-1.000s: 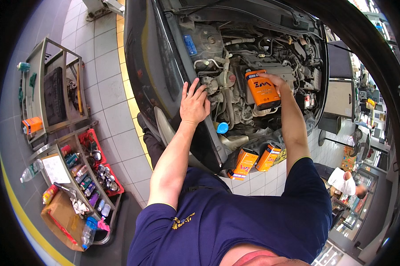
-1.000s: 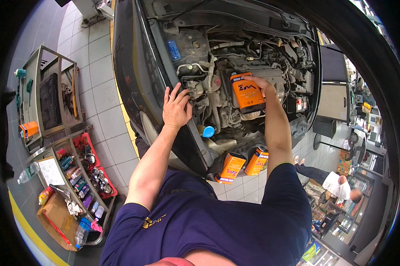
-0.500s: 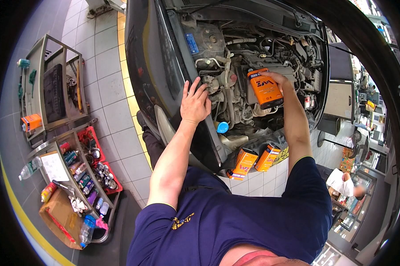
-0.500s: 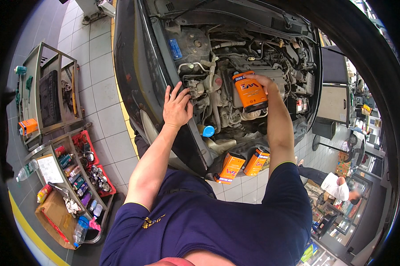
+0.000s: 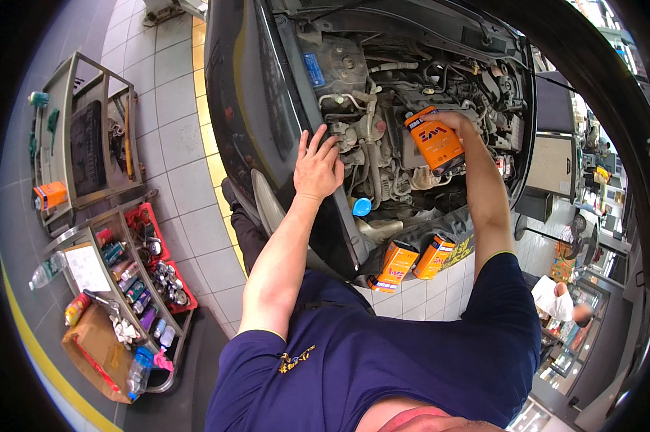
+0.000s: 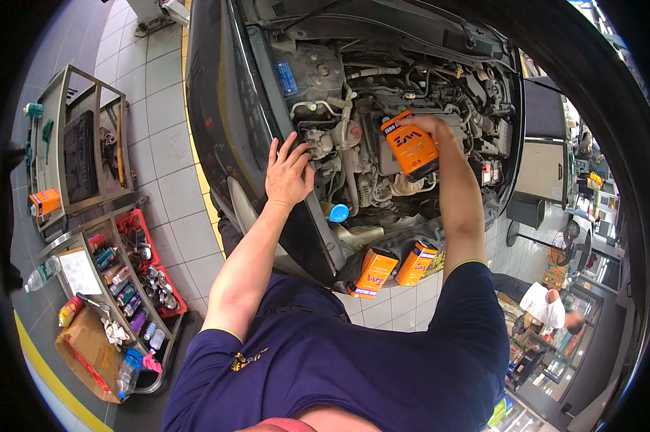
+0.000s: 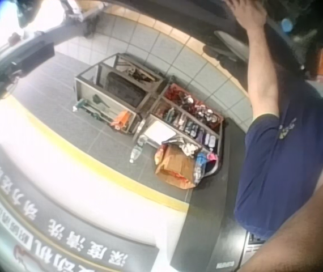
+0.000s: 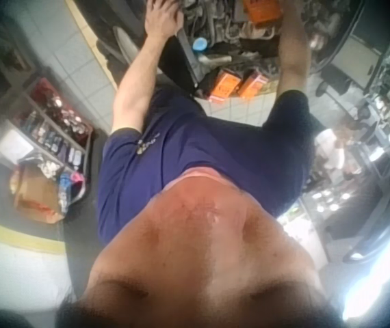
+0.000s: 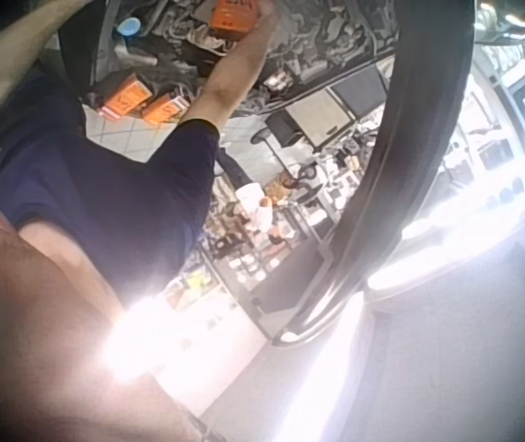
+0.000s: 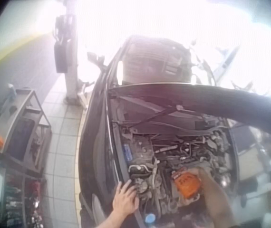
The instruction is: The person picks up two orange oil containers from a cart, opens them, and pours the contents into the engine oil filler of a car with the hood open. They place the empty containers on the engine bay and repeat the process with a second container.
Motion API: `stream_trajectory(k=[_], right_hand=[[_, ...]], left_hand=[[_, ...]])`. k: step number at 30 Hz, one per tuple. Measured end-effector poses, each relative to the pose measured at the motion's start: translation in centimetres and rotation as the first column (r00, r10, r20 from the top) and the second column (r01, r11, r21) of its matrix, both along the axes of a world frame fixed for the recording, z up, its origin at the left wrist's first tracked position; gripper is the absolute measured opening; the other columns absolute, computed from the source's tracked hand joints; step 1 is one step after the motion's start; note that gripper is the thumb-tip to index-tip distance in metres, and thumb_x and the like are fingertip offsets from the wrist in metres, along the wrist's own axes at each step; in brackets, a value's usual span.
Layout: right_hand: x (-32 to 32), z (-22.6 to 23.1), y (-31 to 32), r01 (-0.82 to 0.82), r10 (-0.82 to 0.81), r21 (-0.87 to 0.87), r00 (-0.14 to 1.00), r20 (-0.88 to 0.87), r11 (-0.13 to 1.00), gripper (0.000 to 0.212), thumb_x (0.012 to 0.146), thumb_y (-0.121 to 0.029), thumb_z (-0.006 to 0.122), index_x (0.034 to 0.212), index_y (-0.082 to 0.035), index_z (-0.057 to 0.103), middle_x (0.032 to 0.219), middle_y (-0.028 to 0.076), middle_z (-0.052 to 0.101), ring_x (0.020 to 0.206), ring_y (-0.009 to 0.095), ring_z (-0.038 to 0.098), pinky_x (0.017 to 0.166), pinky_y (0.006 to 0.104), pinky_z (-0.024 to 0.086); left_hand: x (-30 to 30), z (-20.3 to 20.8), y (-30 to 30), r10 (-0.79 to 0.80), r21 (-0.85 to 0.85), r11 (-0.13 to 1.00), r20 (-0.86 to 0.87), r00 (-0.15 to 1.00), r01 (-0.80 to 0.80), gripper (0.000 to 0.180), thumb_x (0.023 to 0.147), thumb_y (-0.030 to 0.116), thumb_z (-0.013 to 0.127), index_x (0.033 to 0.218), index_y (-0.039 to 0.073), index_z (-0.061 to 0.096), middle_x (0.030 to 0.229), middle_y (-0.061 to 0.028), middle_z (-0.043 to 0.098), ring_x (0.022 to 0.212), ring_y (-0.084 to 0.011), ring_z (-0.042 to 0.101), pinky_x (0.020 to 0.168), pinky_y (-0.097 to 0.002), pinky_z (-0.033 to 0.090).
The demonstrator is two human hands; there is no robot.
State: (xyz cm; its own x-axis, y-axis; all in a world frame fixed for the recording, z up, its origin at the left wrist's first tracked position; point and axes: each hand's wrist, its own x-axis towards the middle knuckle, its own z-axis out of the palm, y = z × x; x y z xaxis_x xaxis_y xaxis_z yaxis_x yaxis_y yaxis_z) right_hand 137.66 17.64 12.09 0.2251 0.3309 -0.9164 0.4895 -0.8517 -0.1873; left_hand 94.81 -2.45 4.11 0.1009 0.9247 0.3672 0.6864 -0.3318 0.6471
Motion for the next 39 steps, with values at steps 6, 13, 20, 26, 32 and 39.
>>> stream_trajectory(k=[6, 13, 20, 26, 32, 39], right_hand=[[-2.1, 1.5, 0.6, -0.08, 0.084, -0.051, 0.993, 0.085, 0.996, 0.053, 0.101, -0.051, 0.093, 0.131, -0.008, 0.083, 0.112, 0.012, 0.09, 0.085, 0.024, 0.087, 0.076, 0.0433, 0.069], [-3.6, 3.0, 0.8, -0.129, 0.134, -0.05, 0.985, 0.11, 0.99, 0.052, 0.1, -0.052, 0.093, 0.129, -0.009, 0.085, 0.115, 0.011, 0.09, 0.087, 0.026, 0.085, 0.08, 0.0441, 0.069], [-4.3, 3.7, 1.6, -0.474, 0.455, -0.008, 0.84, 0.294, 0.88, 0.073, 0.088, -0.054, 0.1, 0.138, -0.005, 0.084, 0.124, 0.017, 0.088, 0.106, 0.031, 0.085, 0.093, 0.0464, 0.066], [-5.1, 3.0, 2.0, -0.691, 0.592, -0.034, 0.591, 0.548, 0.722, 0.088, 0.081, -0.061, 0.102, 0.14, 0.002, 0.082, 0.139, 0.019, 0.083, 0.124, 0.036, 0.081, 0.101, 0.0467, 0.064], [-6.3, 2.9, 2.8, -0.787, 0.708, -0.169, 0.412, 0.573, 0.594, 0.101, 0.078, -0.065, 0.103, 0.149, 0.001, 0.075, 0.154, 0.02, 0.076, 0.145, 0.038, 0.072, 0.116, 0.0516, 0.061], [-9.9, 3.6, 3.1, -0.842, 0.805, -0.348, 0.157, 0.572, 0.412, 0.103, 0.075, -0.062, 0.105, 0.152, -0.002, 0.072, 0.146, 0.018, 0.081, 0.136, 0.038, 0.078, 0.113, 0.051, 0.065]], left_hand=[[0.0, -0.2, 0.1, -0.001, 0.005, 1.0, -0.005, 1.0, 0.001, 0.023, 0.094, 0.017, 0.074, 0.11, 0.007, 0.085, 0.143, -0.0034, 0.079, 0.164, -0.0305, 0.055, 0.143, -0.0615, 0.031], [0.0, -0.1, 0.0, -0.002, 0.006, 1.0, 0.005, 1.0, 0.002, 0.022, 0.094, 0.016, 0.074, 0.11, 0.007, 0.085, 0.143, -0.0038, 0.079, 0.164, -0.0309, 0.055, 0.143, -0.0621, 0.031], [-0.1, -0.1, 0.0, 0.001, 0.011, 1.0, 0.003, 1.0, -0.001, 0.022, 0.094, 0.017, 0.074, 0.11, 0.007, 0.086, 0.143, -0.0039, 0.079, 0.164, -0.0308, 0.055, 0.143, -0.0617, 0.031], [0.0, -0.2, 0.1, -0.003, 0.003, 1.0, -0.002, 1.0, 0.003, 0.022, 0.094, 0.017, 0.074, 0.109, 0.007, 0.085, 0.142, -0.0039, 0.079, 0.164, -0.031, 0.055, 0.143, -0.0614, 0.031], [0.0, -0.2, 0.0, -0.001, 0.008, 1.0, 0.0, 1.0, 0.001, 0.022, 0.094, 0.017, 0.074, 0.11, 0.007, 0.085, 0.142, -0.0039, 0.079, 0.164, -0.0311, 0.055, 0.143, -0.0617, 0.03], [0.0, -0.2, 0.1, 0.0, 0.013, 1.0, -0.004, 1.0, 0.0, 0.022, 0.093, 0.017, 0.074, 0.11, 0.007, 0.085, 0.143, -0.0037, 0.079, 0.164, -0.0309, 0.054, 0.143, -0.0619, 0.031]])
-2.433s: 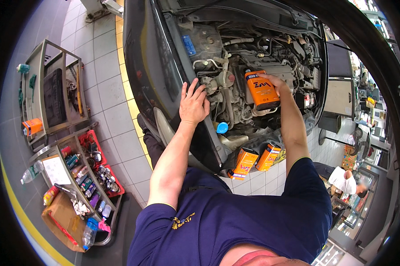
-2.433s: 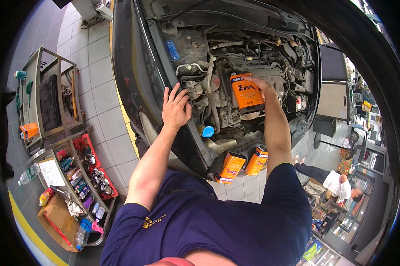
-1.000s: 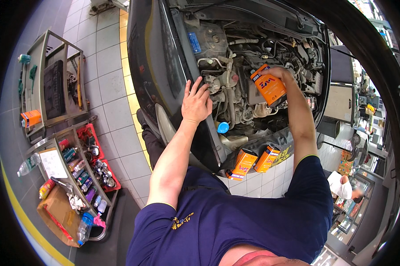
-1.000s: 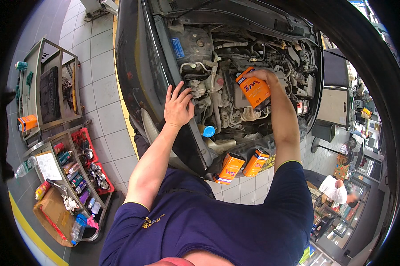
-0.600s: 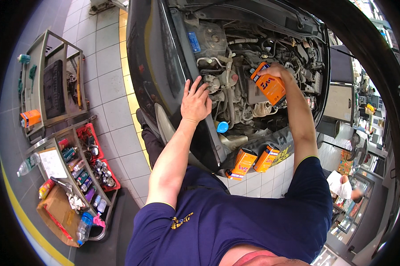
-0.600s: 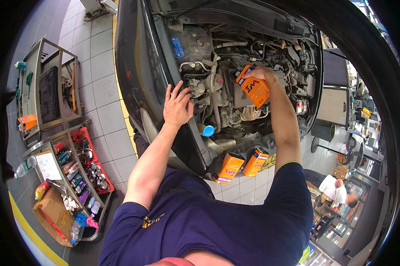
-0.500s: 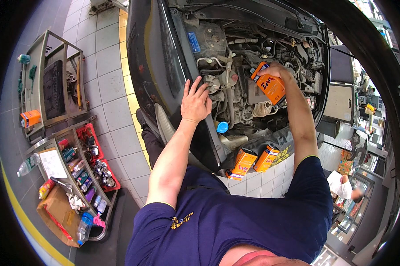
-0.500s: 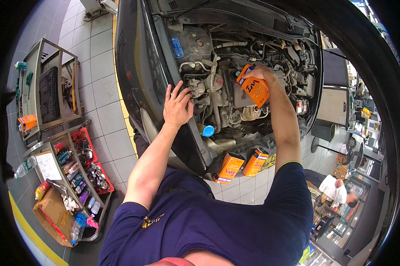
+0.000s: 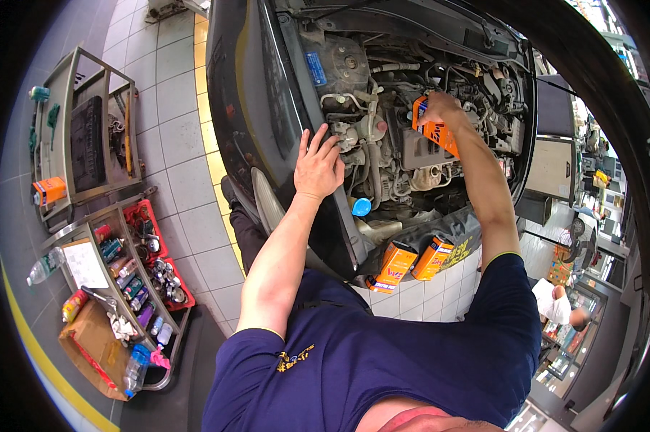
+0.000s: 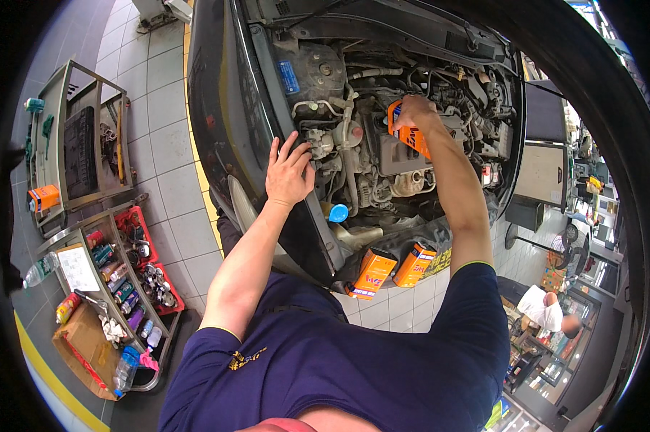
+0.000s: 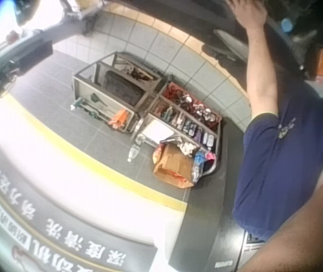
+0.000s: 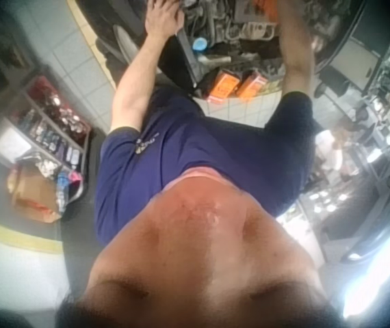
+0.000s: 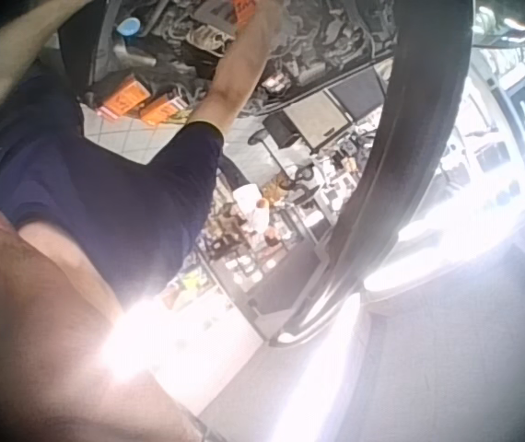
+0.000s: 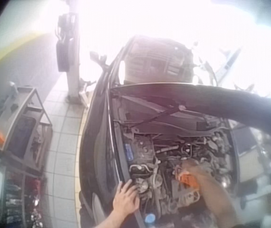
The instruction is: The person picks up two orange oil containers from a cart, opens them, and pours the contents into the engine oil filler of a car with the hood open. They place the empty containers on the engine bay and repeat the process with a second container.
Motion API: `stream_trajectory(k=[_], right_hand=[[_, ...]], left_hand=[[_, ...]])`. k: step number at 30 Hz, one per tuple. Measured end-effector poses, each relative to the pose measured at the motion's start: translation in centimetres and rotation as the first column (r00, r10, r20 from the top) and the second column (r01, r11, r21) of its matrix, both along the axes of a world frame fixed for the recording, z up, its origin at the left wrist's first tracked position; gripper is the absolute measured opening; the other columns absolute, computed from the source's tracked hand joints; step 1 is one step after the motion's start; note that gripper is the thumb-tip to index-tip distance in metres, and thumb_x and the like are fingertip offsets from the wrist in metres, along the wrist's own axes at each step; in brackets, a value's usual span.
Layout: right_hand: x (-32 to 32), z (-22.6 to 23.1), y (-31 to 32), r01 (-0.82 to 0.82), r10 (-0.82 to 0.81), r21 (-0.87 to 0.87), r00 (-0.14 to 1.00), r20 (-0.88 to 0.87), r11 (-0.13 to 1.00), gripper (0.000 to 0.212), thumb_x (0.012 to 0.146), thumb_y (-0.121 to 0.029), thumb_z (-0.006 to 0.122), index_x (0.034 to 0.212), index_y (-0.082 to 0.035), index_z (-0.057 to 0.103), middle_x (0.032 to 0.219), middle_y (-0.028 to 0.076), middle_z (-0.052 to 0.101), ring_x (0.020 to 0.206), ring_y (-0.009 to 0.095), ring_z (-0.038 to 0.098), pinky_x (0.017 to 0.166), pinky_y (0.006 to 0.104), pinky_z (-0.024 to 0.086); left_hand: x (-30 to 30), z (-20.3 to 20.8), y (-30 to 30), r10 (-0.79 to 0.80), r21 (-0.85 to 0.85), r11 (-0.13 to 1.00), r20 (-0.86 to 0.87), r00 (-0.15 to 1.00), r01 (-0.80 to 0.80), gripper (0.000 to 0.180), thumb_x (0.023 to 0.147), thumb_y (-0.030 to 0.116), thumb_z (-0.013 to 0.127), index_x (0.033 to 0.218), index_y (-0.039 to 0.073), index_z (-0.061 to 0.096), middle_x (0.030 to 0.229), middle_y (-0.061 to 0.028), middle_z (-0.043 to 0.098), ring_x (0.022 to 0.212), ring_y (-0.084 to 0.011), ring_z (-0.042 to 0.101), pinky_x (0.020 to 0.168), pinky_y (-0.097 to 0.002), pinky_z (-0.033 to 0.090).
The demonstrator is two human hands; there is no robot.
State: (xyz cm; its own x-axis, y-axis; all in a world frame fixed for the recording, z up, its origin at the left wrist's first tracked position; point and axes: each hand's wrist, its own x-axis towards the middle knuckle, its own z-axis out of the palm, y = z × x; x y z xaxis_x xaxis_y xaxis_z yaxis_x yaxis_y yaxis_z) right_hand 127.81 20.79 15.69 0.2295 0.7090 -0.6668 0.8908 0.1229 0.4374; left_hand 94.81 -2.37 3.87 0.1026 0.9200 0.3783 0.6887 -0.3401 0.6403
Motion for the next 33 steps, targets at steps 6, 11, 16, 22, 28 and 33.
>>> stream_trajectory(k=[6, 11, 16, 22, 28, 33], right_hand=[[-2.0, -0.1, -0.4, -0.099, 0.101, -0.03, 0.991, 0.091, 0.995, 0.107, 0.076, -0.064, 0.105, 0.161, -0.009, 0.069, 0.148, 0.015, 0.081, 0.141, 0.036, 0.076, 0.115, 0.0522, 0.065], [-1.9, 0.2, -1.2, -0.035, 0.034, 0.053, 0.999, 0.026, 0.998, 0.103, 0.078, -0.062, 0.105, 0.155, -0.002, 0.071, 0.156, 0.019, 0.075, 0.147, 0.04, 0.071, 0.118, 0.0541, 0.061], [-0.5, -0.2, -3.2, 0.131, -0.125, 0.173, 0.991, -0.042, 0.976, 0.107, 0.082, -0.066, 0.102, 0.161, -0.004, 0.066, 0.158, 0.02, 0.074, 0.147, 0.038, 0.071, 0.12, 0.0526, 0.061], [2.0, -1.1, -6.4, 0.39, -0.338, 0.264, 0.915, -0.222, 0.882, 0.106, 0.083, -0.072, 0.099, 0.155, 0.0, 0.068, 0.147, 0.024, 0.079, 0.142, 0.041, 0.074, 0.116, 0.0522, 0.061], [4.1, -3.8, -9.8, 0.54, -0.38, 0.371, 0.823, -0.423, 0.756, 0.105, 0.079, -0.078, 0.097, 0.142, 0.004, 0.077, 0.138, 0.028, 0.082, 0.133, 0.043, 0.078, 0.112, 0.0532, 0.063], [4.7, -6.7, -12.9, 0.684, -0.372, 0.456, 0.709, -0.599, 0.569, 0.087, 0.082, -0.069, 0.1, 0.13, 0.002, 0.085, 0.122, 0.024, 0.088, 0.119, 0.039, 0.085, 0.104, 0.0486, 0.066]], left_hand=[[0.0, 0.0, -0.1, -0.002, -0.002, 1.0, 0.007, 1.0, 0.002, 0.022, 0.093, 0.016, 0.075, 0.11, 0.007, 0.085, 0.143, -0.0036, 0.079, 0.164, -0.0307, 0.054, 0.143, -0.062, 0.031], [0.0, 0.0, 0.0, 0.002, -0.012, 1.0, -0.002, 1.0, -0.002, 0.022, 0.093, 0.016, 0.075, 0.11, 0.007, 0.086, 0.143, -0.0035, 0.079, 0.164, -0.0305, 0.054, 0.143, -0.0619, 0.031], [-0.1, 0.0, 0.0, -0.003, -0.005, 1.0, 0.001, 1.0, 0.003, 0.023, 0.093, 0.016, 0.075, 0.111, 0.008, 0.086, 0.144, -0.0032, 0.079, 0.164, -0.0304, 0.054, 0.143, -0.0616, 0.031], [0.0, 0.1, 0.0, -0.001, 0.0, 1.0, 0.014, 1.0, 0.001, 0.021, 0.095, 0.016, 0.074, 0.111, 0.008, 0.085, 0.142, -0.0022, 0.079, 0.163, -0.0309, 0.055, 0.143, -0.0625, 0.03], [0.0, 0.2, 0.0, -0.009, 0.004, 1.0, 0.014, 1.0, 0.008, 0.02, 0.096, 0.016, 0.073, 0.111, 0.008, 0.084, 0.141, -0.0031, 0.079, 0.163, -0.0326, 0.055, 0.143, -0.0643, 0.029], [0.0, 0.1, 0.1, -0.008, 0.017, 1.0, 0.014, 1.0, 0.008, 0.019, 0.096, 0.015, 0.074, 0.11, 0.008, 0.084, 0.139, -0.0038, 0.08, 0.162, -0.0331, 0.056, 0.142, -0.0642, 0.03]])
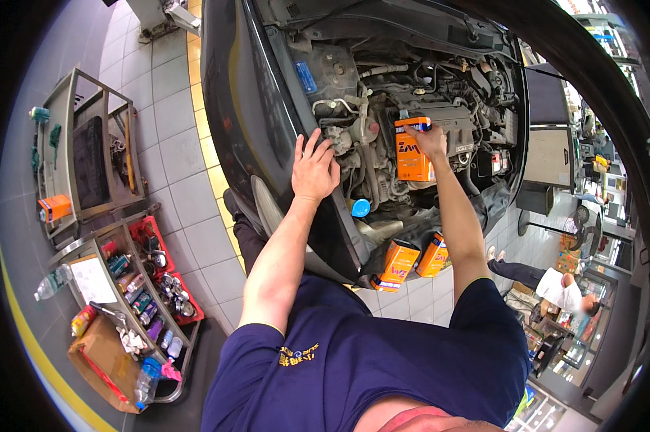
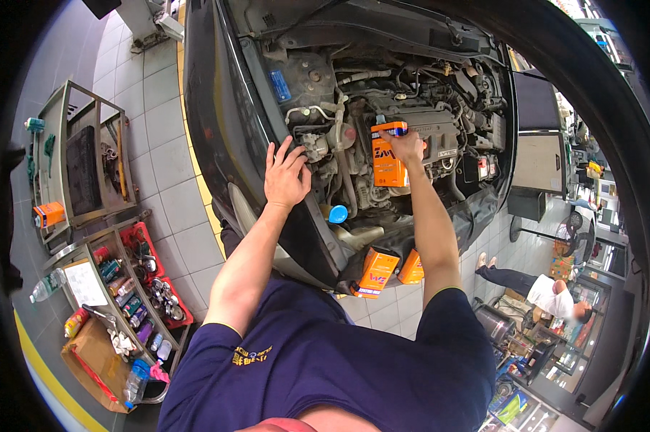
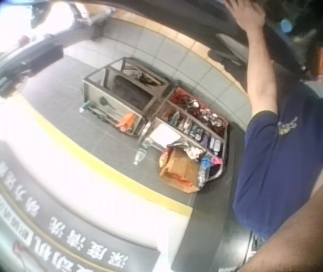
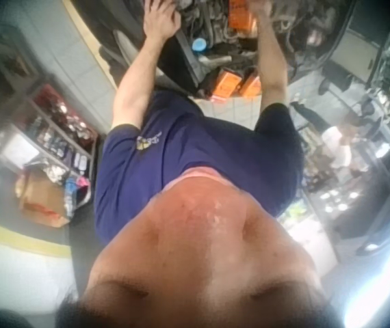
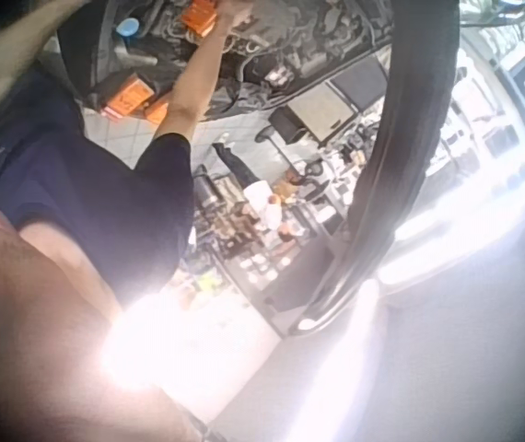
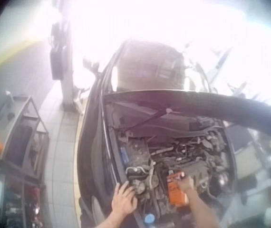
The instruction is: The person picks up two orange oil containers from a cart, opens them, and pours the contents into the engine oil filler of a car with the hood open. They place the empty containers on the engine bay and repeat the process with a second container.
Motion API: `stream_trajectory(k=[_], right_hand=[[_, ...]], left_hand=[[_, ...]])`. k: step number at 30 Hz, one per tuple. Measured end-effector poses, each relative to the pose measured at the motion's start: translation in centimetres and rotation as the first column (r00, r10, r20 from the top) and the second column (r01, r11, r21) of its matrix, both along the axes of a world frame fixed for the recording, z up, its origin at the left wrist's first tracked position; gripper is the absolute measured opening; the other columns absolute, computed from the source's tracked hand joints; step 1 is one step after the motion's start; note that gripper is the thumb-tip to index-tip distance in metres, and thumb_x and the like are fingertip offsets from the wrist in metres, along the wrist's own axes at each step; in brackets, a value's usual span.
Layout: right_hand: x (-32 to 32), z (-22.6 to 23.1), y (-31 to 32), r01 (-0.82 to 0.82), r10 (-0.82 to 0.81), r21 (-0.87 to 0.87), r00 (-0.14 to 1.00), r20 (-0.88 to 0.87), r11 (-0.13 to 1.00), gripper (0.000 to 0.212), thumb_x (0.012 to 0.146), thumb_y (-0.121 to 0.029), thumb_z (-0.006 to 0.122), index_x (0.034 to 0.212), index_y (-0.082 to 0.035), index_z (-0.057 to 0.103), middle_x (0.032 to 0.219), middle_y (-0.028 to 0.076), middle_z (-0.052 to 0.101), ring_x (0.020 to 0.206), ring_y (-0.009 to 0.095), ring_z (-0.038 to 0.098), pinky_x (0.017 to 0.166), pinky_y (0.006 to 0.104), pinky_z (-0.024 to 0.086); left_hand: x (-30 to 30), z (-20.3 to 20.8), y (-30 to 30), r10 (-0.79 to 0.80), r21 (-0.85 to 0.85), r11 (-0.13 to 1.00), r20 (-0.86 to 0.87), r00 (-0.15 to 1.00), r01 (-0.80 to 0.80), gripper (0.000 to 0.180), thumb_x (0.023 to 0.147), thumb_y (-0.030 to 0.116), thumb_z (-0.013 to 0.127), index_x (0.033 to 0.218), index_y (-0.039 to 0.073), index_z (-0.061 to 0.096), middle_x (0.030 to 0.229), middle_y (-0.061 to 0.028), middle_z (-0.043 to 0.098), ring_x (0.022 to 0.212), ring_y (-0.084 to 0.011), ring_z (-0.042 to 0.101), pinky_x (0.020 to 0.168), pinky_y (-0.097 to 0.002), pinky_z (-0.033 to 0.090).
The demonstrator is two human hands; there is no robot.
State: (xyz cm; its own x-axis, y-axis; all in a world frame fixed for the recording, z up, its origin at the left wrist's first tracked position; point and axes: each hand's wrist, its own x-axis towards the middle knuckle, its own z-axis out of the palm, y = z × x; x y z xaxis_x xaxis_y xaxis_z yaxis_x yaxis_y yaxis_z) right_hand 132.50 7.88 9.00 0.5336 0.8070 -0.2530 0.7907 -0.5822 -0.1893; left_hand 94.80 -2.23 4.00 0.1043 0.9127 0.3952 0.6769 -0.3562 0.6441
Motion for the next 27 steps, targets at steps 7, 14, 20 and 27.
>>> stream_trajectory(k=[7, 14, 20, 27], right_hand=[[-1.2, -3.0, -4.8, 0.38, -0.136, 0.324, 0.804, -0.579, 0.866, 0.083, 0.08, -0.052, 0.108, 0.127, 0.01, 0.079, 0.121, 0.02, 0.087, 0.108, 0.03, 0.084, 0.097, 0.0459, 0.064], [-8.4, 2.6, -13.2, 0.662, 0.131, 0.451, 0.475, -0.87, 0.599, 0.048, 0.098, -0.005, 0.097, 0.137, 0.005, 0.071, 0.12, 0.013, 0.085, 0.1, 0.022, 0.084, 0.089, 0.0396, 0.07], [-14.2, 8.6, -25.0, 0.71, 0.07, 0.368, 0.411, -0.909, 0.6, 0.048, 0.093, -0.022, 0.105, 0.122, -0.001, 0.073, 0.115, 0.008, 0.085, 0.102, 0.016, 0.081, 0.091, 0.0378, 0.068], [-17.2, 8.6, -37.6, 0.653, 0.242, 0.445, 0.381, -0.893, 0.613, 0.066, 0.099, -0.037, 0.099, 0.143, 0.003, 0.072, 0.126, 0.008, 0.084, 0.113, 0.014, 0.077, 0.104, 0.0368, 0.063]], left_hand=[[0.1, -0.1, 0.0, 0.014, 0.05, 0.999, 0.0, 1.0, -0.014, 0.017, 0.098, 0.019, 0.076, 0.106, 0.008, 0.086, 0.137, -0.0034, 0.081, 0.16, -0.0335, 0.057, 0.142, -0.0641, 0.031], [-0.2, 0.2, -0.1, -0.05, 0.081, 0.995, -0.014, 0.999, 0.051, 0.026, 0.101, 0.037, 0.083, 0.108, 0.012, 0.088, 0.134, -0.0038, 0.082, 0.158, -0.0359, 0.058, 0.141, -0.0659, 0.029], [1.1, 3.4, -1.7, -0.422, -0.118, 0.89, 0.154, 0.894, 0.44, 0.037, 0.104, 0.037, 0.086, 0.132, 0.013, 0.083, 0.139, -0.0125, 0.078, 0.151, -0.0408, 0.061, 0.136, -0.0648, 0.035], [3.3, 9.2, -10.3, -0.553, -0.515, 0.173, 0.654, 0.516, 0.839, 0.046, 0.113, 0.029, 0.084, 0.144, -0.001, 0.07, 0.13, -0.0046, 0.08, 0.113, -0.0112, 0.072, 0.103, -0.0336, 0.059]])
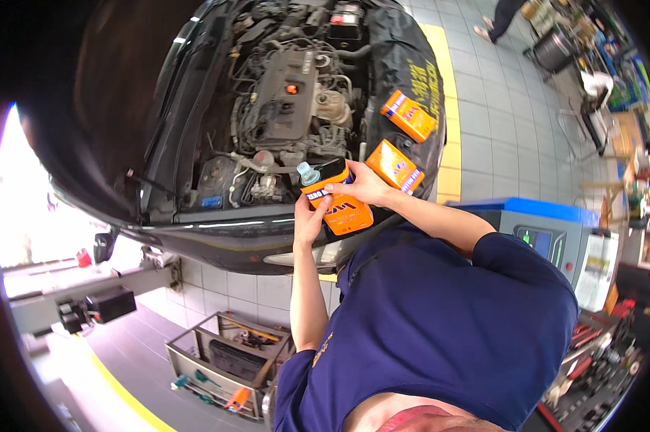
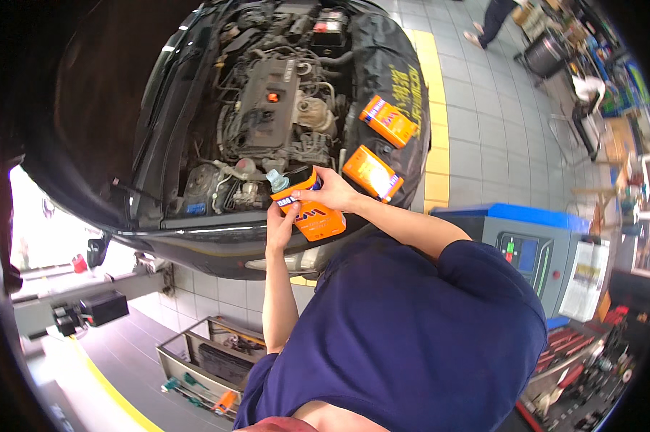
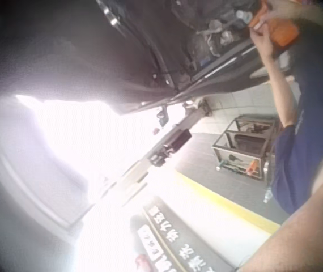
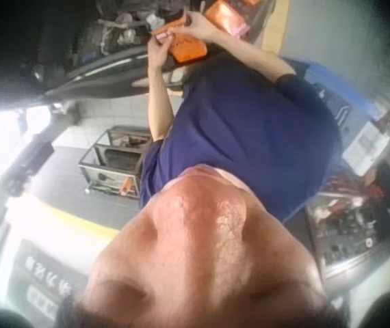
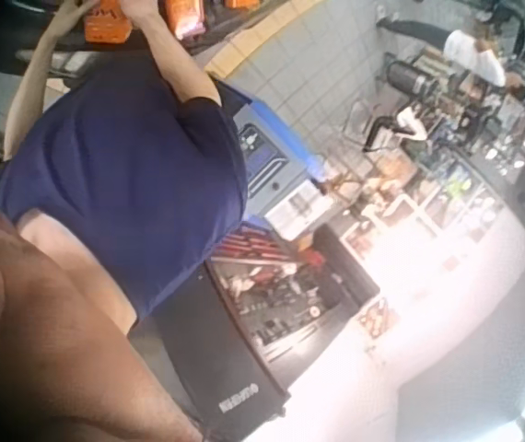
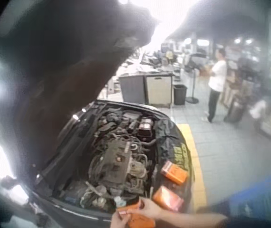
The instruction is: The person picks up two orange oil containers from a cart, opens them, and pours the contents into the engine oil filler of a car with the hood open. They place the empty containers on the engine bay and repeat the process with a second container.
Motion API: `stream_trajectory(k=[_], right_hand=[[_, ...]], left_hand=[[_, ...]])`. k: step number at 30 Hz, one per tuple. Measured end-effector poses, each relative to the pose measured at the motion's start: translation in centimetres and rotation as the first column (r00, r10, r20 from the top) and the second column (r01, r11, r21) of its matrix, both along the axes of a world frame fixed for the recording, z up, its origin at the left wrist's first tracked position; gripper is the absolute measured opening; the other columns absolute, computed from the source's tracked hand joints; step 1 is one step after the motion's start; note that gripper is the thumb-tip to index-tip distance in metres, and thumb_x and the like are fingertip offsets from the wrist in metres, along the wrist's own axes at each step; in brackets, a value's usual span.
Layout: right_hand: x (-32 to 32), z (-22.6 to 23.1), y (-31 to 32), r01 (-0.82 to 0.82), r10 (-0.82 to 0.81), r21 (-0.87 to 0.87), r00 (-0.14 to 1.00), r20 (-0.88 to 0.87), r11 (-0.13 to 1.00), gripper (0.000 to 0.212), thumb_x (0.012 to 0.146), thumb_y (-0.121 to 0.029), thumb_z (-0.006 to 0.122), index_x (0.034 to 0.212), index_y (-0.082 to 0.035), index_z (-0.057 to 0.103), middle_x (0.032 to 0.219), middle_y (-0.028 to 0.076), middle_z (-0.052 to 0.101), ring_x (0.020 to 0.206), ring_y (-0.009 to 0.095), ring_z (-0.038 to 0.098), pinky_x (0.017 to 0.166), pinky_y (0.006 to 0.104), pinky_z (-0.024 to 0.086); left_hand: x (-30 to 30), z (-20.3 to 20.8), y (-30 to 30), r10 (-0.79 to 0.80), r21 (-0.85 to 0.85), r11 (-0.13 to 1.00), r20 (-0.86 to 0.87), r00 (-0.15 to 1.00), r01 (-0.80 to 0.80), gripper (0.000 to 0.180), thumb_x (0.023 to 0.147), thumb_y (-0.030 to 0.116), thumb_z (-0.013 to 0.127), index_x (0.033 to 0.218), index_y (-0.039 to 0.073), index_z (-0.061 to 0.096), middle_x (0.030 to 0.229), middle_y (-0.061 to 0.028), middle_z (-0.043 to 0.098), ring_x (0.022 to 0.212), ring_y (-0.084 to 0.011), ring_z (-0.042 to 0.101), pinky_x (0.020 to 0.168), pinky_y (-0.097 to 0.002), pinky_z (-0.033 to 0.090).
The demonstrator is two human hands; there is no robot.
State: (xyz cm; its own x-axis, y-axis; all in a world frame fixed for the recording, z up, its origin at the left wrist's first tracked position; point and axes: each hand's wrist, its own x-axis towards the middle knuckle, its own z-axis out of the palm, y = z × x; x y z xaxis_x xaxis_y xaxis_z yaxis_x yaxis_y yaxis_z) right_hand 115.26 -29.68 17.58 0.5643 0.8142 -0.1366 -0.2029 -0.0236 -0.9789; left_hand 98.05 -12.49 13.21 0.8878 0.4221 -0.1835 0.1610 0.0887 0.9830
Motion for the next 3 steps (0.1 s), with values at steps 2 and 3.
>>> stream_trajectory(k=[2, 3], right_hand=[[0.7, -0.7, -2.9, 0.043, -0.049, -0.172, 0.998, -0.029, 0.984, 0.071, 0.104, -0.043, 0.094, 0.152, 0.002, 0.068, 0.131, 0.011, 0.083, 0.118, 0.016, 0.075, 0.108, 0.0343, 0.061], [1.1, -1.1, -3.9, 0.082, -0.109, -0.267, 0.99, -0.089, 0.96, 0.074, 0.105, -0.046, 0.093, 0.155, 0.002, 0.067, 0.131, 0.01, 0.083, 0.119, 0.017, 0.074, 0.109, 0.033, 0.06]], left_hand=[[0.5, 0.9, -2.1, 0.008, -0.025, 1.0, 0.017, 1.0, -0.007, 0.051, 0.111, 0.031, 0.087, 0.149, 0.003, 0.069, 0.13, -0.0052, 0.08, 0.115, -0.0124, 0.072, 0.104, -0.033, 0.058], [0.7, 1.3, -3.0, 0.022, -0.047, 0.999, 0.04, 0.999, -0.02, 0.054, 0.11, 0.032, 0.088, 0.152, 0.005, 0.068, 0.13, -0.0055, 0.08, 0.115, -0.013, 0.072, 0.104, -0.0328, 0.058]])
